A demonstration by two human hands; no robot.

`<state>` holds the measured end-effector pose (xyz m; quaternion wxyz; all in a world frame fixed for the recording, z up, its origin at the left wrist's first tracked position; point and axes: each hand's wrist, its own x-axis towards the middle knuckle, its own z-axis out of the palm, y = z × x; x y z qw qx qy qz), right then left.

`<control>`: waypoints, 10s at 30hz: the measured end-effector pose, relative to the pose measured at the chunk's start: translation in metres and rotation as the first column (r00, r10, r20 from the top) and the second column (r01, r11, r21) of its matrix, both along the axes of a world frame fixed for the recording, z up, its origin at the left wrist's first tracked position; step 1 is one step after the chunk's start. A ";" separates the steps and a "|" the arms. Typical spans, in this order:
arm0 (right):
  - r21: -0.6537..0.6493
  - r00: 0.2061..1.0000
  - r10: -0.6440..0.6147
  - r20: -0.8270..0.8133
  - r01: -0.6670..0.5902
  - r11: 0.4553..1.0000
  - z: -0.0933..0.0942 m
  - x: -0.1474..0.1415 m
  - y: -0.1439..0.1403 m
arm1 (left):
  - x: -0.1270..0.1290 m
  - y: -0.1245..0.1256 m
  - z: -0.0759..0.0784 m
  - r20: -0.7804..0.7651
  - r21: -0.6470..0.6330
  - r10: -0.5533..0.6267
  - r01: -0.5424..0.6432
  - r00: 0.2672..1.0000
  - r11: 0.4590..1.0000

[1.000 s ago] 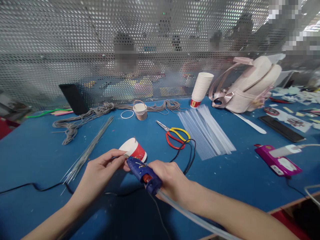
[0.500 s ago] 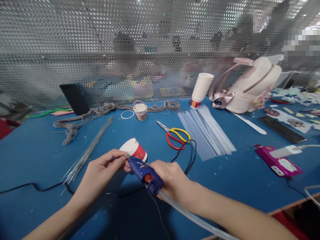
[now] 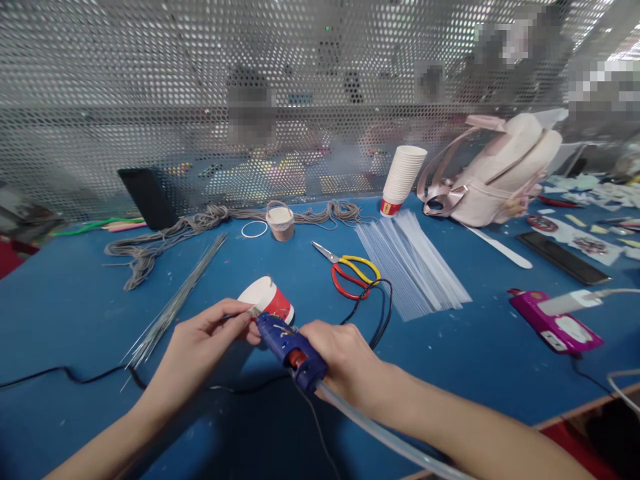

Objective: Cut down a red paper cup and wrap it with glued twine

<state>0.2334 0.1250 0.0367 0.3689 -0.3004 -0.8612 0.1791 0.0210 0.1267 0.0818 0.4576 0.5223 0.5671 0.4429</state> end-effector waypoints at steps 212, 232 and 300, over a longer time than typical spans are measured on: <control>-0.213 0.963 -0.178 -0.204 0.133 0.968 0.028 -0.040 0.042 | -0.002 -0.004 -0.002 -0.002 0.054 -0.010 0.010 1.000 0.998; -0.221 0.960 -0.161 -0.228 0.110 0.969 0.026 -0.038 0.048 | -0.004 -0.001 -0.003 -0.033 0.077 -0.023 0.026 0.999 0.997; 0.005 0.992 0.010 0.126 -0.010 1.000 0.031 -0.041 0.039 | -0.003 -0.003 0.007 -0.395 0.132 -0.084 0.147 0.915 0.980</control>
